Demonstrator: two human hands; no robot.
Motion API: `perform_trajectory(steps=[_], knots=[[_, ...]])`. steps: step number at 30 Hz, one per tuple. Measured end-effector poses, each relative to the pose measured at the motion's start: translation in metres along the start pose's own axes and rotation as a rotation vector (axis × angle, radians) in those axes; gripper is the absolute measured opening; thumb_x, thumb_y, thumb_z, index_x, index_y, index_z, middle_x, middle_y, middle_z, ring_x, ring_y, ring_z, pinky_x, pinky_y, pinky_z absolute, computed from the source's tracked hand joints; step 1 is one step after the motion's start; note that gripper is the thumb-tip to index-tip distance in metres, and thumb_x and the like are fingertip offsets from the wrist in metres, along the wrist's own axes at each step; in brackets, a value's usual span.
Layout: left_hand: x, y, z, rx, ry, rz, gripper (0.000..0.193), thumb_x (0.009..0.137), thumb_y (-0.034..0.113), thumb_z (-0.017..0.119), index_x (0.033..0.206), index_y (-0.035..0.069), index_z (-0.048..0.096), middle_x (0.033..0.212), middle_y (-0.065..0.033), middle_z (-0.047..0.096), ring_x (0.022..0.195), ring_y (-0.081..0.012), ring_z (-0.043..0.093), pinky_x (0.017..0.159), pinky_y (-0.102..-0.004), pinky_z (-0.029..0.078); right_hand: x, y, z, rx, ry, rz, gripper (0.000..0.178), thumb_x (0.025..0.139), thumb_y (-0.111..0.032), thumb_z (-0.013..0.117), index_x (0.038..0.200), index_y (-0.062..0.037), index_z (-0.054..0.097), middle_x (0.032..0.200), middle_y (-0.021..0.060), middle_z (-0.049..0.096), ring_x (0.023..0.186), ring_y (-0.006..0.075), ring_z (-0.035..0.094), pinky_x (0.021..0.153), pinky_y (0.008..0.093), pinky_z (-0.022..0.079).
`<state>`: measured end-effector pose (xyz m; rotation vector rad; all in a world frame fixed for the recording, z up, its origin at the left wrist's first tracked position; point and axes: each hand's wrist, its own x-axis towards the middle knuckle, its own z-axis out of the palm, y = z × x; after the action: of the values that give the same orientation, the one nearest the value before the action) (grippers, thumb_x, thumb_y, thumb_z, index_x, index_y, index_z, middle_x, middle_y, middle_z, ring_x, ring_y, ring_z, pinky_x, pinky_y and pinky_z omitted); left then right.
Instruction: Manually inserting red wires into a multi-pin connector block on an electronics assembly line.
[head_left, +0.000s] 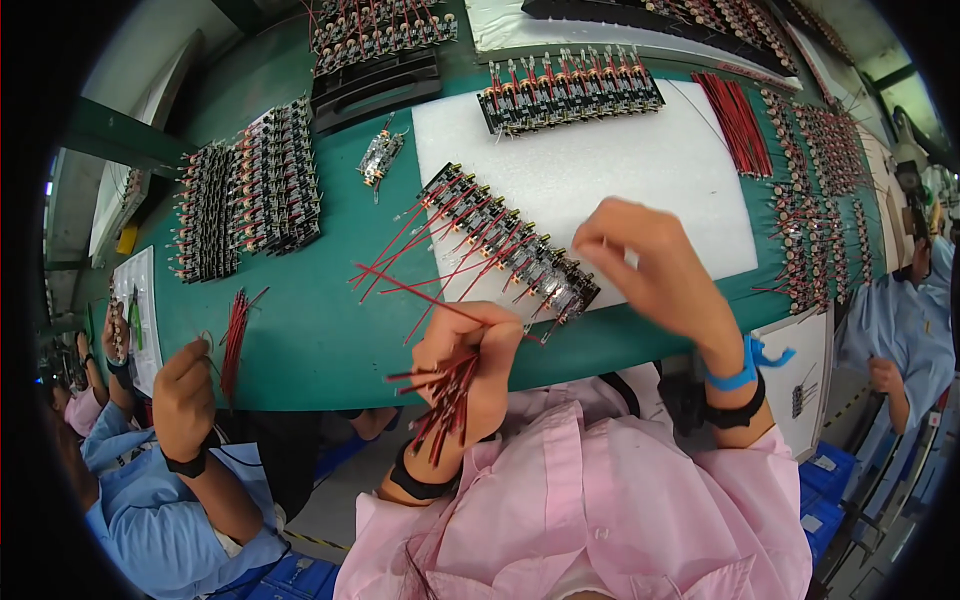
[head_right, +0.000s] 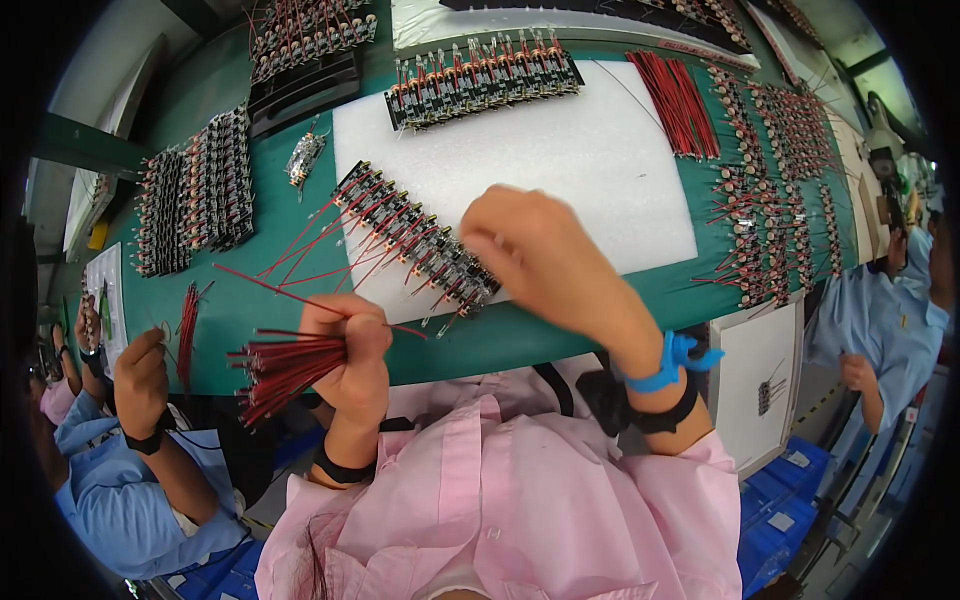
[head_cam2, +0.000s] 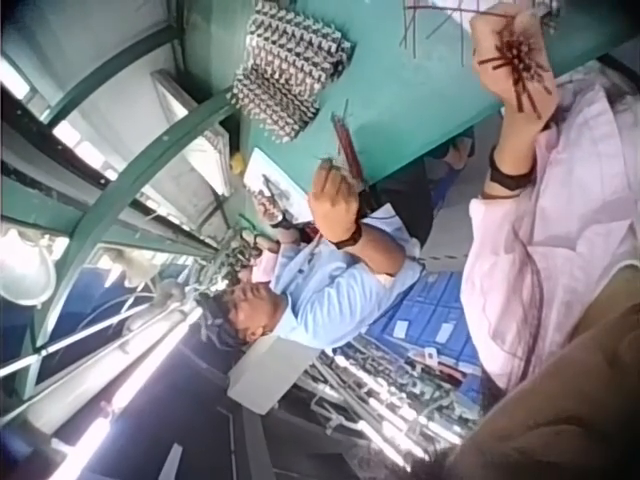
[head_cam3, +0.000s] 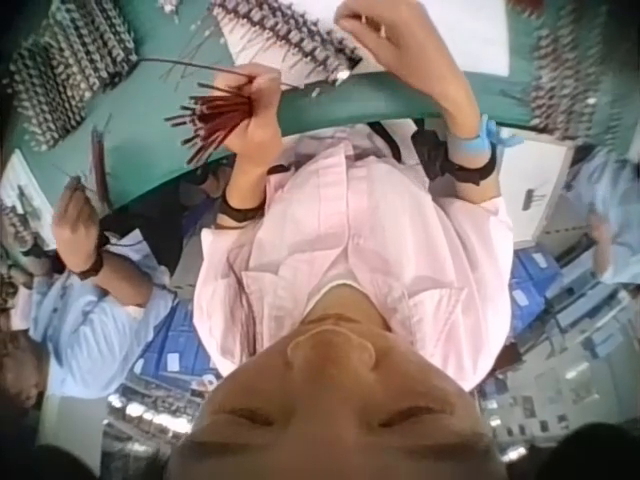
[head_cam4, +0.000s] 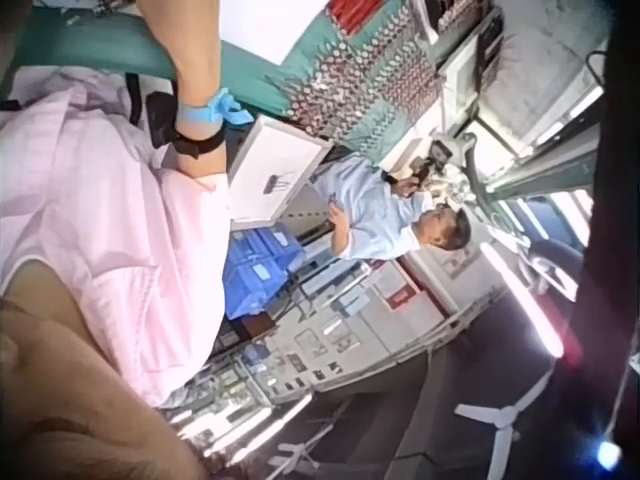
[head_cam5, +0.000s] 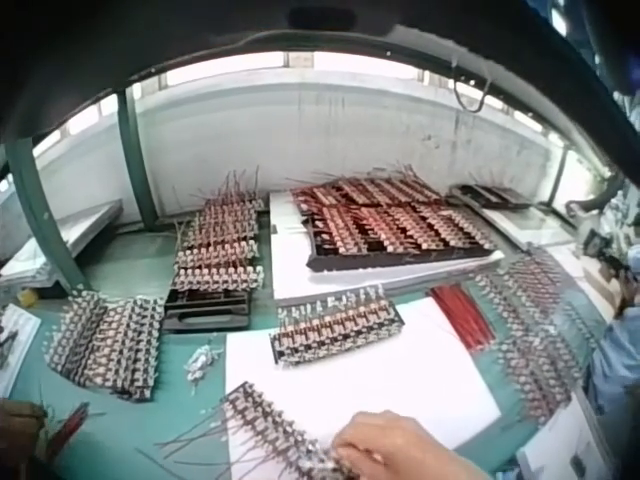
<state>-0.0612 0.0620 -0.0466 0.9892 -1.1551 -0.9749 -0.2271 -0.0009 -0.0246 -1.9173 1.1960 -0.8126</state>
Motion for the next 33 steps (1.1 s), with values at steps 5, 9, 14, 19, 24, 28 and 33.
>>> perform_trajectory(steps=[5,9,14,19,24,28,33], knots=[[-0.01,-0.007,-0.007,-0.011,-0.035,-0.065,0.015,0.078,0.012,0.053,0.081,0.0,0.044,0.063,-0.0012,0.046,0.049,-0.0037,0.037,0.046,-0.0166,0.031,0.01,0.028,0.006,-0.139,-0.02,-0.099,0.007,0.064,0.0,0.057,0.069,-0.001,0.051,0.065,0.0085,0.05,0.053,0.0202,0.047,0.051,0.0292,0.039],[-0.018,-0.017,-0.013,0.061,-0.077,-0.089,0.019,0.079,0.015,0.054,0.081,0.0,0.044,0.062,-0.0004,0.045,0.049,-0.0035,0.037,0.046,-0.016,0.03,0.014,0.028,0.009,-0.174,-0.075,-0.114,0.008,0.063,0.001,0.057,0.068,-0.0014,0.051,0.064,0.0084,0.051,0.055,0.0206,0.05,0.051,0.0285,0.04],[-0.019,-0.02,-0.012,0.038,-0.079,-0.133,0.019,0.079,0.015,0.055,0.082,0.0,0.044,0.063,0.0004,0.045,0.05,-0.0028,0.037,0.047,-0.0154,0.03,0.017,0.027,0.01,-0.262,-0.122,-0.132,0.007,0.063,0.0,0.056,0.067,-0.0014,0.051,0.063,0.0086,0.052,0.056,0.0218,0.051,0.051,0.0295,0.04],[-0.018,-0.02,-0.01,-0.035,-0.063,-0.157,0.018,0.079,0.014,0.055,0.082,0.0,0.044,0.063,0.0007,0.045,0.051,-0.0025,0.037,0.048,-0.0153,0.03,0.019,0.025,0.011,-0.292,-0.102,-0.089,0.004,0.065,-0.001,0.054,0.067,-0.0013,0.051,0.063,0.0096,0.051,0.056,0.0236,0.051,0.052,0.0306,0.04],[-0.018,-0.02,-0.01,-0.075,-0.051,-0.156,0.018,0.079,0.014,0.055,0.082,0.0,0.045,0.064,0.0005,0.046,0.052,-0.0025,0.038,0.048,-0.0153,0.03,0.02,0.022,0.009,-0.279,-0.113,-0.138,0.004,0.067,-0.003,0.054,0.067,-0.0006,0.051,0.063,0.0108,0.052,0.058,0.0258,0.051,0.053,0.0327,0.04],[-0.019,-0.019,-0.014,0.044,-0.087,-0.129,0.018,0.078,0.015,0.055,0.082,0.0,0.045,0.065,-0.0001,0.047,0.052,-0.0026,0.038,0.048,-0.0153,0.031,0.022,0.018,0.011,-0.411,-0.128,-0.195,0.006,0.067,-0.005,0.055,0.064,-0.0005,0.052,0.064,0.0112,0.053,0.059,0.0271,0.051,0.054,0.0343,0.04],[-0.02,-0.019,-0.016,0.046,-0.092,-0.112,0.019,0.078,0.015,0.056,0.082,0.0,0.045,0.066,-0.0004,0.047,0.053,-0.0028,0.039,0.049,-0.0154,0.031,0.028,0.007,0.015,-0.616,-0.244,-0.155,0.01,0.067,-0.008,0.055,0.061,-0.0011,0.052,0.063,0.0111,0.052,0.059,0.028,0.051,0.054,0.036,0.039]])
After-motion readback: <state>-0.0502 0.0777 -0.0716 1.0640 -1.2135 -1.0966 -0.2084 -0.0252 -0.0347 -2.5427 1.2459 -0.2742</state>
